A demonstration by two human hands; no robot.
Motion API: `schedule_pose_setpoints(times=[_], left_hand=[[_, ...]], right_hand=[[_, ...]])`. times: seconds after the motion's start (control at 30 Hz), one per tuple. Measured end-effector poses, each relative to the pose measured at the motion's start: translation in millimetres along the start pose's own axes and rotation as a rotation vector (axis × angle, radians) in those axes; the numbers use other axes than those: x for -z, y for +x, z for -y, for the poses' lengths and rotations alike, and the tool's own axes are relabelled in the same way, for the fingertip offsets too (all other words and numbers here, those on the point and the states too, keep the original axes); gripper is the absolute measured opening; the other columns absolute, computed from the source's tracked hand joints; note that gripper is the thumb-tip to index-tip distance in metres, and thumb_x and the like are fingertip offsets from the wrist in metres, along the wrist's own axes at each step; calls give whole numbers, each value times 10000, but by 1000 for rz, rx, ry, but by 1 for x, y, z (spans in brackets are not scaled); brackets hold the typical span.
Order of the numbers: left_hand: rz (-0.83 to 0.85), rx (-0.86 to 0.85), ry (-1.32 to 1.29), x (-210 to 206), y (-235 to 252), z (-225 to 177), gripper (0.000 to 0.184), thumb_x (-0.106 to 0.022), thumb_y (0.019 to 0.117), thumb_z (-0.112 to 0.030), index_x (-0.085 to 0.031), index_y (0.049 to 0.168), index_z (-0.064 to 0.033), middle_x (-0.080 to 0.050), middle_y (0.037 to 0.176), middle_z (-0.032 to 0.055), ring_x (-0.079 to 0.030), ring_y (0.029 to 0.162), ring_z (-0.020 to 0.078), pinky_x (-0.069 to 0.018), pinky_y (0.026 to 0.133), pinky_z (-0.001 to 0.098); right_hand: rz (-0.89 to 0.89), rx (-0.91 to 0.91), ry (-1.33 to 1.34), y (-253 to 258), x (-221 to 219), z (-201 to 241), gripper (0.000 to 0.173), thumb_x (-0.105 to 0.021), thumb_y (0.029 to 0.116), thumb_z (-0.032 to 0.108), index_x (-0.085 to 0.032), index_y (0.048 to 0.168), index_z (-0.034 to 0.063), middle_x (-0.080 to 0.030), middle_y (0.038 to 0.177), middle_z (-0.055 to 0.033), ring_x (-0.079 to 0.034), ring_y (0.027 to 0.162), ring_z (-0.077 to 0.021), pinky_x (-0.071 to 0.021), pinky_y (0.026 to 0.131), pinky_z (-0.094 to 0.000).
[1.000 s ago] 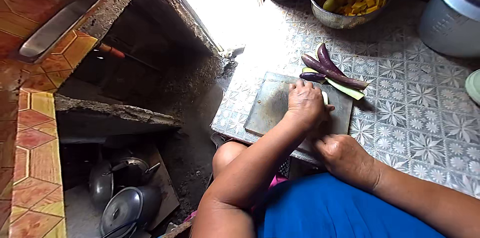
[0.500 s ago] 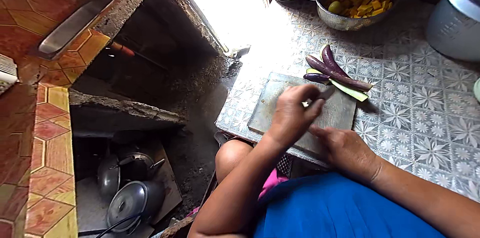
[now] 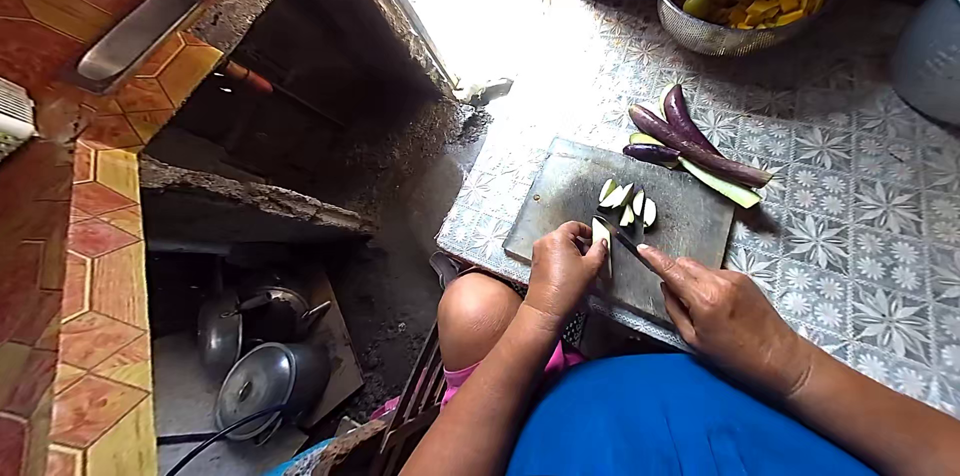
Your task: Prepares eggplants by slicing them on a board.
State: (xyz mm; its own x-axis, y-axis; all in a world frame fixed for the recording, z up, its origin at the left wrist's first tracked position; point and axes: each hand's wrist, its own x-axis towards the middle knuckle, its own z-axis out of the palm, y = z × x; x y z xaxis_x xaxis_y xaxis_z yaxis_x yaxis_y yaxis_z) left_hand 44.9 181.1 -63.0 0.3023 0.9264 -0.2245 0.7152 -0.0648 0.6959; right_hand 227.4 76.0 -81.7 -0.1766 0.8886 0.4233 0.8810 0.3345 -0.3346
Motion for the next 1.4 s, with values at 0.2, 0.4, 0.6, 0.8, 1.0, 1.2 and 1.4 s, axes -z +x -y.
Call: schedule_pose_setpoints(times=[0.2,0.4,0.6,0.8,1.0,1.2,1.4], left_hand=[[-9,-13,69,-2,1,2,271,-708,935,-270,-685,1064,-33,-685,782,35,-648,692,107,-542,715,303],[-36,-122,92,-6,1,8,238,-695,942,-249,-680,966,-12,-675,775,62,-657,720,140,-542,721,322],[-50,-151,105,-8,0,10,236,-695,938,-251,-679,950,-16,-681,777,68,-672,735,158,-552,732,343],[-43,-118,49,-3,-5,11,233,-666,951,-216,-705,1047,-7,-726,829,63,-695,755,112,-568,759,298],[-51,-103,65,-5,-4,8,232,-676,956,-221,-686,1033,-2,-704,820,70,-678,752,129,-554,754,307],[-47,-117,59,-5,-4,8,213,-668,954,-215,-694,1009,-11,-716,842,69,-691,777,129,-559,769,309],[-62,-134,78,-7,-4,10,204,-668,941,-219,-696,974,-20,-702,804,57,-676,745,126,-552,740,310]], right_hand=[[19,8,-102,-2,-11,6,446,-525,864,46,-724,1262,10,-594,654,-97,-552,451,-232,-418,388,-348],[59,27,-88,5,-9,6,431,-529,870,28,-726,1253,0,-596,650,-92,-554,453,-226,-417,392,-342],[94,0,-125,26,-24,13,405,-565,876,17,-714,1249,-31,-635,672,-127,-602,476,-262,-464,415,-376],[96,-48,-42,17,-27,4,440,-548,881,47,-688,1290,-34,-693,755,-152,-655,534,-289,-516,462,-404],[21,-7,-44,4,-8,4,432,-508,887,65,-713,1257,-26,-662,699,-111,-602,489,-238,-462,425,-355],[40,60,-88,7,-6,7,437,-520,871,29,-729,1254,9,-600,634,-89,-561,458,-226,-418,399,-345],[78,78,-122,10,-7,9,413,-518,891,16,-724,1248,-9,-598,629,-98,-562,452,-233,-425,397,-348]])
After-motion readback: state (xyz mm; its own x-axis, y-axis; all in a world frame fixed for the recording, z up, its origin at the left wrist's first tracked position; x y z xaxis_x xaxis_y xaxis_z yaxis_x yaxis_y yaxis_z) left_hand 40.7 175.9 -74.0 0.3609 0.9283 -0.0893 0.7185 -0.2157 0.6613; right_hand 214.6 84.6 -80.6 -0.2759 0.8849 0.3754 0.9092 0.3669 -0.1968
